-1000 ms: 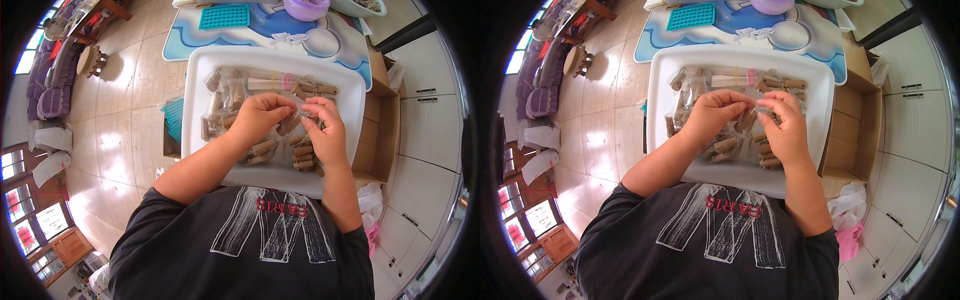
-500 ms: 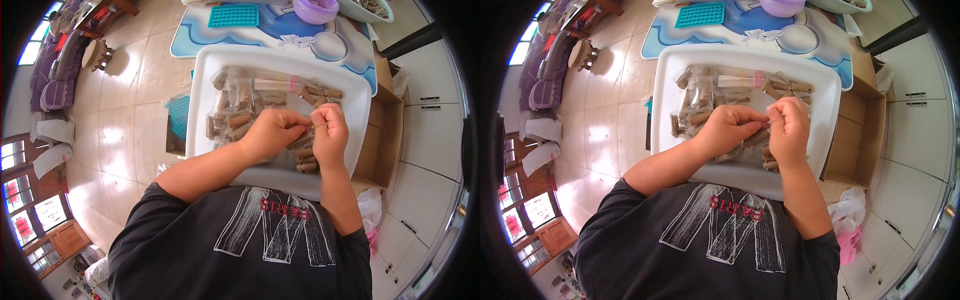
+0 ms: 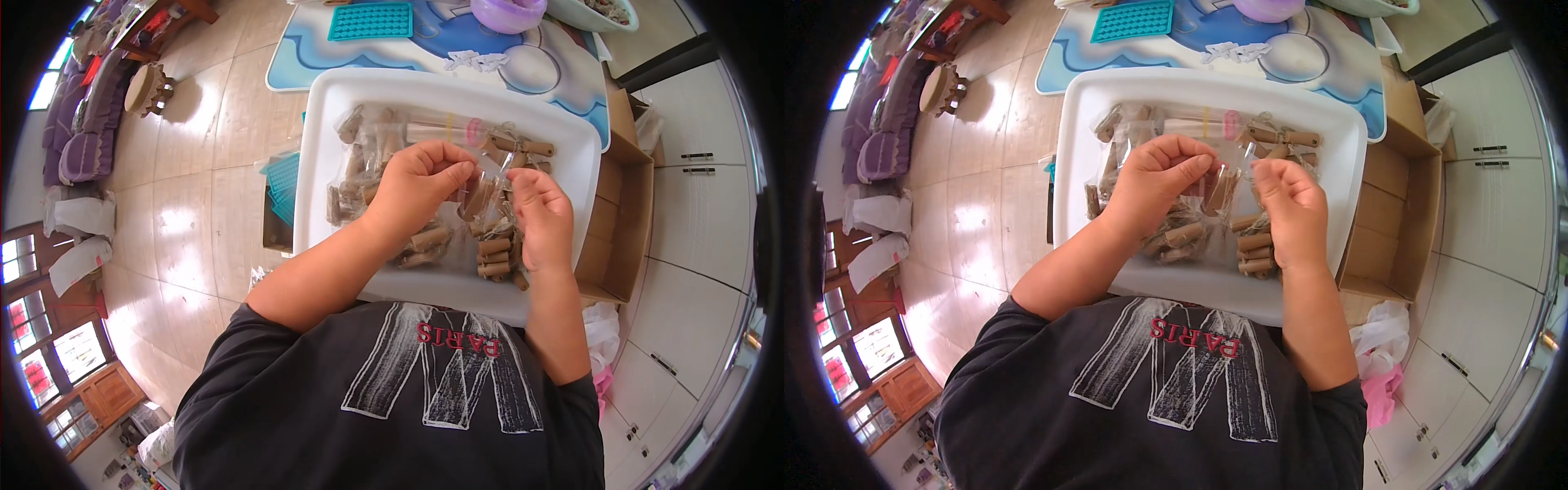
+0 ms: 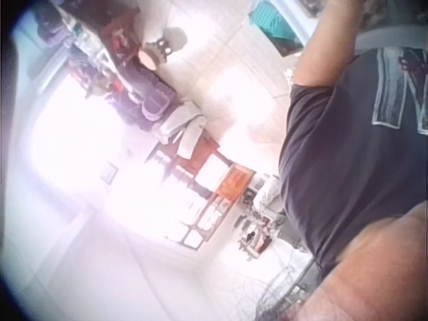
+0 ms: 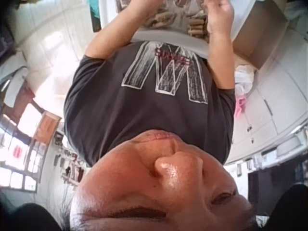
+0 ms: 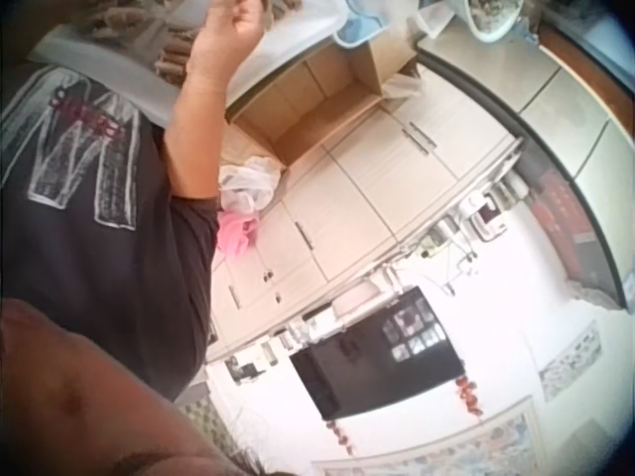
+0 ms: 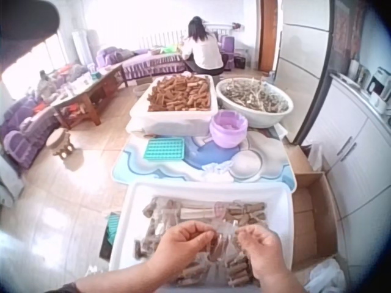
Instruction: The person repeatedly picks up small cylindrical wooden corks from a white tray and places them into small clear plastic bags. They handle the corks and bags by hand, organizing them into individual packages within the tray.
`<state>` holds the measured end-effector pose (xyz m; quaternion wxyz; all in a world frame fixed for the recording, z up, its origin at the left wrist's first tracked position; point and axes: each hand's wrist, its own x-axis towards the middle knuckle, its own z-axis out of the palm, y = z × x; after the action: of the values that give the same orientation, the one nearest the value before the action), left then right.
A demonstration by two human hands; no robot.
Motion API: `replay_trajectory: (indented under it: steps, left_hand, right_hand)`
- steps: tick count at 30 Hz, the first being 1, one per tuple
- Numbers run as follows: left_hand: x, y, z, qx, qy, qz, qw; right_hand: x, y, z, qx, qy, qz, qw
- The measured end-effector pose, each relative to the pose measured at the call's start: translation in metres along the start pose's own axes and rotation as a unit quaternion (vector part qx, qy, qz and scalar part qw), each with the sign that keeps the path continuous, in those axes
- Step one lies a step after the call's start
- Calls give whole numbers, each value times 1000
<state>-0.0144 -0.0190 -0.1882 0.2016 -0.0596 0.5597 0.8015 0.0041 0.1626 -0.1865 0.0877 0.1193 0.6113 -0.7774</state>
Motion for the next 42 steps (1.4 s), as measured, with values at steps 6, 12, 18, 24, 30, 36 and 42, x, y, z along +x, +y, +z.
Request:
replay_trajectory:
  steps: [6,12,18,24,30,36,42]
  left_hand:
    - [-1,1,1,39,-10,12,999]
    - [-2,1,1,28,-2,18,999]
    - [-5,5,-1,76,-17,30,997]
    - [-7,-1,3,209,-5,69,975]
    - [-20,43,-19,366,58,95,924]
    - [-22,70,-27,659,53,276,698]
    - [46,21,21,729,-109,273,618]
  right_hand:
    - [0,4,3,-3,-5,5,1000]
    - [1,6,-4,82,-30,74,993]
    - [2,4,-5,110,-40,110,987]
    - [3,14,1,-111,-51,-42,992]
    - [0,-15,-8,-85,144,-114,979]
    - [0,-25,-24,77,231,-207,948]
    - [2,-19,-18,83,217,-188,954]
